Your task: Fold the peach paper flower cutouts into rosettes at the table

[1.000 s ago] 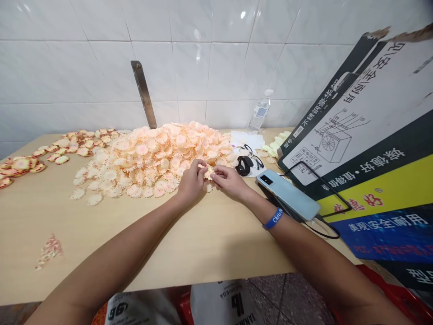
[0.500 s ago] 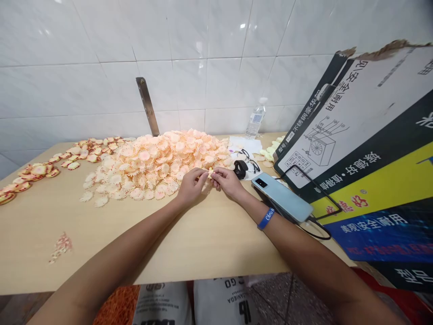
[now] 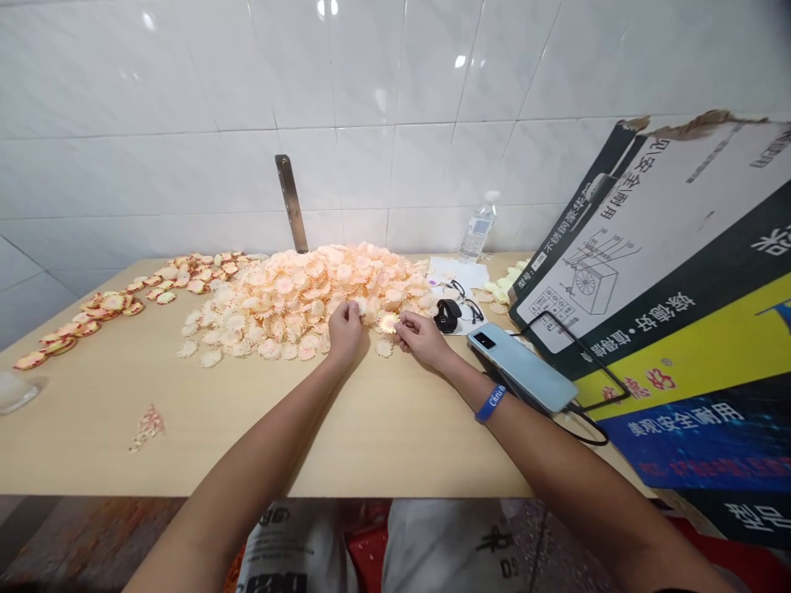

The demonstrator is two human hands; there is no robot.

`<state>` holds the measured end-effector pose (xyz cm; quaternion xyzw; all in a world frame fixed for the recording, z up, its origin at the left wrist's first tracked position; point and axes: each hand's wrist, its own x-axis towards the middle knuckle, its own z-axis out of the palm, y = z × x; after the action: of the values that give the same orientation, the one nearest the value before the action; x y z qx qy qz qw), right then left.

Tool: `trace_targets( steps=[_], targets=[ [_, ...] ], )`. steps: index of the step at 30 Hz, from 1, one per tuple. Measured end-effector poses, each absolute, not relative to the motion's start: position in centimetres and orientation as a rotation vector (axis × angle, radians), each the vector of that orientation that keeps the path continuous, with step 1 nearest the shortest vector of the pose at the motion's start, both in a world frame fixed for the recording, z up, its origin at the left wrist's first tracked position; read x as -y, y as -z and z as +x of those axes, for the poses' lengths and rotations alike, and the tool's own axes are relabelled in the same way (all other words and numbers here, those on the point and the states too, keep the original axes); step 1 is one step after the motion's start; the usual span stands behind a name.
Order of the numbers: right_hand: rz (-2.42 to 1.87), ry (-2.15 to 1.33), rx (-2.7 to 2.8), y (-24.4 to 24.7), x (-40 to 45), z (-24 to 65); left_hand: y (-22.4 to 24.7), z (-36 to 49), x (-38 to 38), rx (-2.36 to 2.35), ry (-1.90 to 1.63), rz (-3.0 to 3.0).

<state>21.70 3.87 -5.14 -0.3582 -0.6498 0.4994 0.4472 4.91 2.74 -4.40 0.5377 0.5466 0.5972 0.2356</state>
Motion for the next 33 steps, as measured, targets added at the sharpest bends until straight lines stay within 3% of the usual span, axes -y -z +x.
trace_targets(
  steps=[13, 23, 33],
  targets=[
    [-0.914, -1.197, 1.569, 5.1, -4.2, 22.0, 4.0, 5.3, -2.4, -1.408, -1.549, 1.581],
    [-0.927, -0.626, 1.693, 4.5, -3.6, 22.1, 3.4, 4.8, -1.6, -1.543, -1.588, 1.759],
    [-0.812, -1.092, 1.536, 5.1, -3.9, 21.5, 3.2, 5.4, -1.2, -1.099, -1.263, 1.252]
  ],
)
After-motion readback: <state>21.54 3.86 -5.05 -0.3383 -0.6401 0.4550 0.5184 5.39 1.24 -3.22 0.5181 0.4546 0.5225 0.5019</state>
